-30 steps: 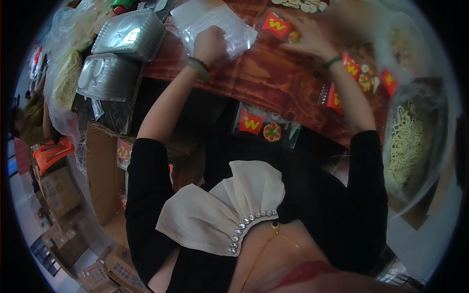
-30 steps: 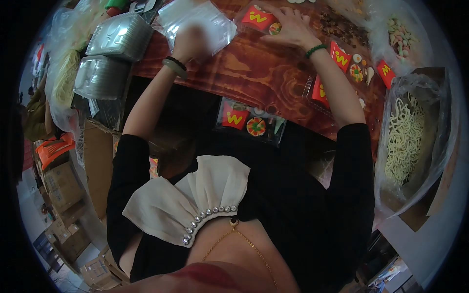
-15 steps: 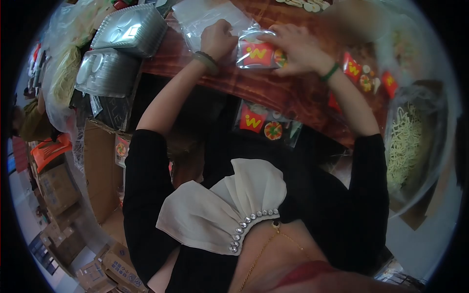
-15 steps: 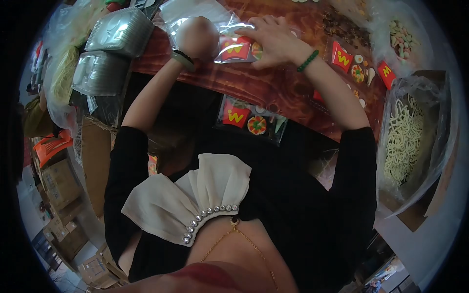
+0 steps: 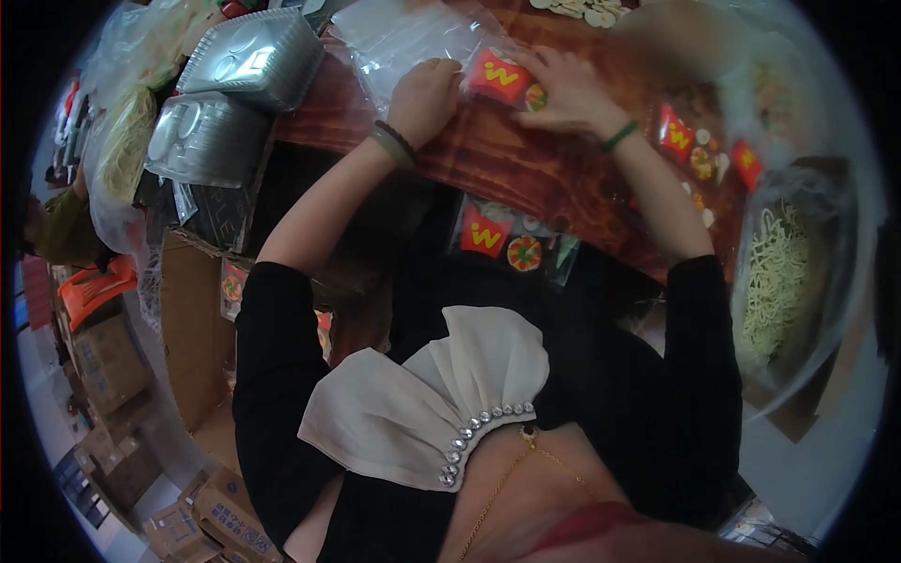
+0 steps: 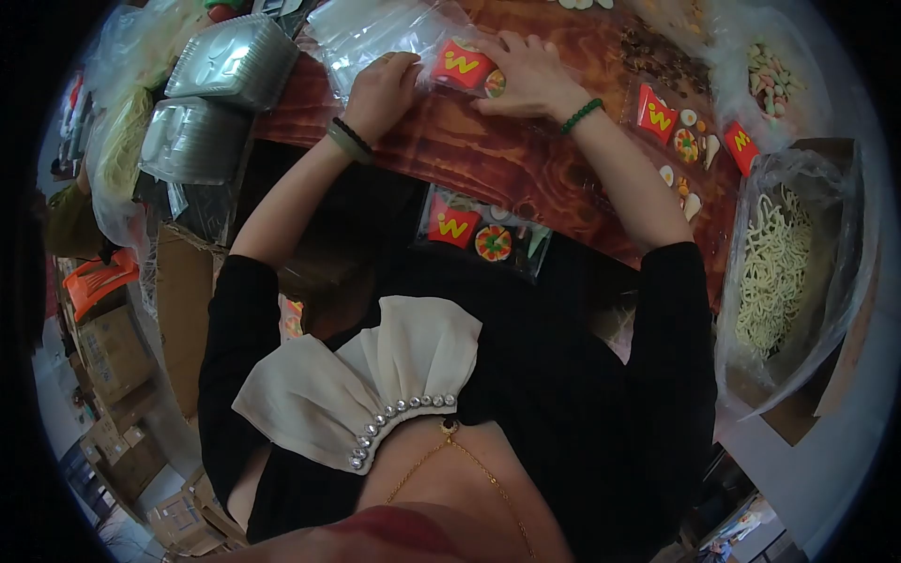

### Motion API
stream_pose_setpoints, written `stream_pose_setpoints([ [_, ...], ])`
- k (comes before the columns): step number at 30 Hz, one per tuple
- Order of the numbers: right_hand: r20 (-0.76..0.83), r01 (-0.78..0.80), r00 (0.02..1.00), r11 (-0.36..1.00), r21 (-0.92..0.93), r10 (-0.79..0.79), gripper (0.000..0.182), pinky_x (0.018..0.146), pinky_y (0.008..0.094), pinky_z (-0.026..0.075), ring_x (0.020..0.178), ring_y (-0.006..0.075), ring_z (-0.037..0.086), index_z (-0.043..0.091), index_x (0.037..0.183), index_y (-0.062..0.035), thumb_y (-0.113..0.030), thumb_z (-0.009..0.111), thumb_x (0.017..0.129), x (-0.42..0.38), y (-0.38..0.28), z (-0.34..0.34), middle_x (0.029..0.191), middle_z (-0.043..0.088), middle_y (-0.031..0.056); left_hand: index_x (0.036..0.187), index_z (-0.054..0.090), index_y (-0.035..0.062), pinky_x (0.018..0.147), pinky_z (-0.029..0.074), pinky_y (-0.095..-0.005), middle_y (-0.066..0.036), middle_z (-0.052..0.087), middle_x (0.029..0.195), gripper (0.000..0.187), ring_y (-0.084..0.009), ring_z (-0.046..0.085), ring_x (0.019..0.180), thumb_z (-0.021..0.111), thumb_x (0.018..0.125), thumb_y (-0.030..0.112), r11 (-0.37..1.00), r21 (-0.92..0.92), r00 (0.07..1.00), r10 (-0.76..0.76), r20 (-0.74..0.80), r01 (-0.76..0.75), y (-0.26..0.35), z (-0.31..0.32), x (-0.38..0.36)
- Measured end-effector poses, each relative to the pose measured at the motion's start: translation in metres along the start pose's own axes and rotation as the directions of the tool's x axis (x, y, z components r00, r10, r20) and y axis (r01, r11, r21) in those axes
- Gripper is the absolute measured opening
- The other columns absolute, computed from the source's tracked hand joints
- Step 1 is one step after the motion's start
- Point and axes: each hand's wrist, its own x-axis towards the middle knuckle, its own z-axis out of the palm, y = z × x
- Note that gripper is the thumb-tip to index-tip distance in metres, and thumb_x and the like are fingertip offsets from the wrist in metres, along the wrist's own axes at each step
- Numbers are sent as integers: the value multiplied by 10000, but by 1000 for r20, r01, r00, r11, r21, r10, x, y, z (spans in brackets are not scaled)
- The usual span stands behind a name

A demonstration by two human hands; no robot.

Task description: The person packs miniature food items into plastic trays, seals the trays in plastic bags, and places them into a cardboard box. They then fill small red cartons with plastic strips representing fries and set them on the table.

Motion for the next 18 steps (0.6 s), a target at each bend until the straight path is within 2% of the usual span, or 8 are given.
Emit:
stream_pose_setpoints([
  [3,-75,-104,992,995,-6,103,866,919,478,365,1081,371,489,386,1365,-155,-557,665,650,0,-5,10,1287,446,164,916,623,41,663,504,-363,-125,642,822,151,-285,618,796,582,861,175,996,89,999,33,-3,-32,8,-6,-9],
  [5,-109,-149,982,988,33,152,864,917,481,365,1073,368,492,388,1360,-142,-560,663,655,6,-14,18,1277,449,175,845,607,50,608,491,-354,-92,618,716,117,-271,599,720,594,848,166,969,125,975,220,-24,-215,19,-5,-7],
  [9,-182,-137,973,989,52,145,941,933,484,360,1125,375,471,376,1363,-107,-618,677,633,18,-28,30,1280,440,207,831,588,55,642,482,-362,-105,603,738,98,-281,578,727,602,833,152,951,75,954,301,-10,-299,32,9,5],
  [11,-152,-130,979,991,43,135,970,947,487,360,1163,379,448,372,1370,-129,-619,705,602,2,-18,5,1292,436,200,958,592,52,803,465,-397,-161,610,958,159,-315,562,954,606,825,139,983,-4,980,182,-75,-183,31,12,9],
  [13,-111,-115,987,993,35,118,1002,961,490,359,1201,383,425,368,1378,-150,-621,733,572,-23,2,-17,1303,431,192,1043,574,54,891,411,-426,-175,568,1079,222,-328,504,1068,585,840,143,981,15,974,192,-118,-191,28,18,8],
  [15,2,228,973,958,172,-232,864,976,479,379,1249,360,389,425,1353,-196,-477,782,618,-44,30,-31,1323,425,163,1128,556,56,979,358,-454,-190,526,1199,288,-341,446,1182,564,855,148,983,33,968,183,-172,-180,22,29,5],
  [16,8,231,972,958,171,-236,864,976,479,379,1249,360,389,425,1353,-196,-477,782,618,-49,35,-29,1323,425,163,1164,542,78,999,328,-484,-195,495,1249,334,-361,411,1219,558,845,176,980,52,976,198,-92,-194,19,34,4],
  [18,9,345,933,902,259,-360,668,947,430,429,1219,310,428,502,1295,-209,-270,777,690,-59,40,-22,1321,437,117,1201,527,100,1018,298,-514,-201,464,1299,380,-381,375,1256,553,836,205,974,63,975,220,-13,-219,23,39,6],
])
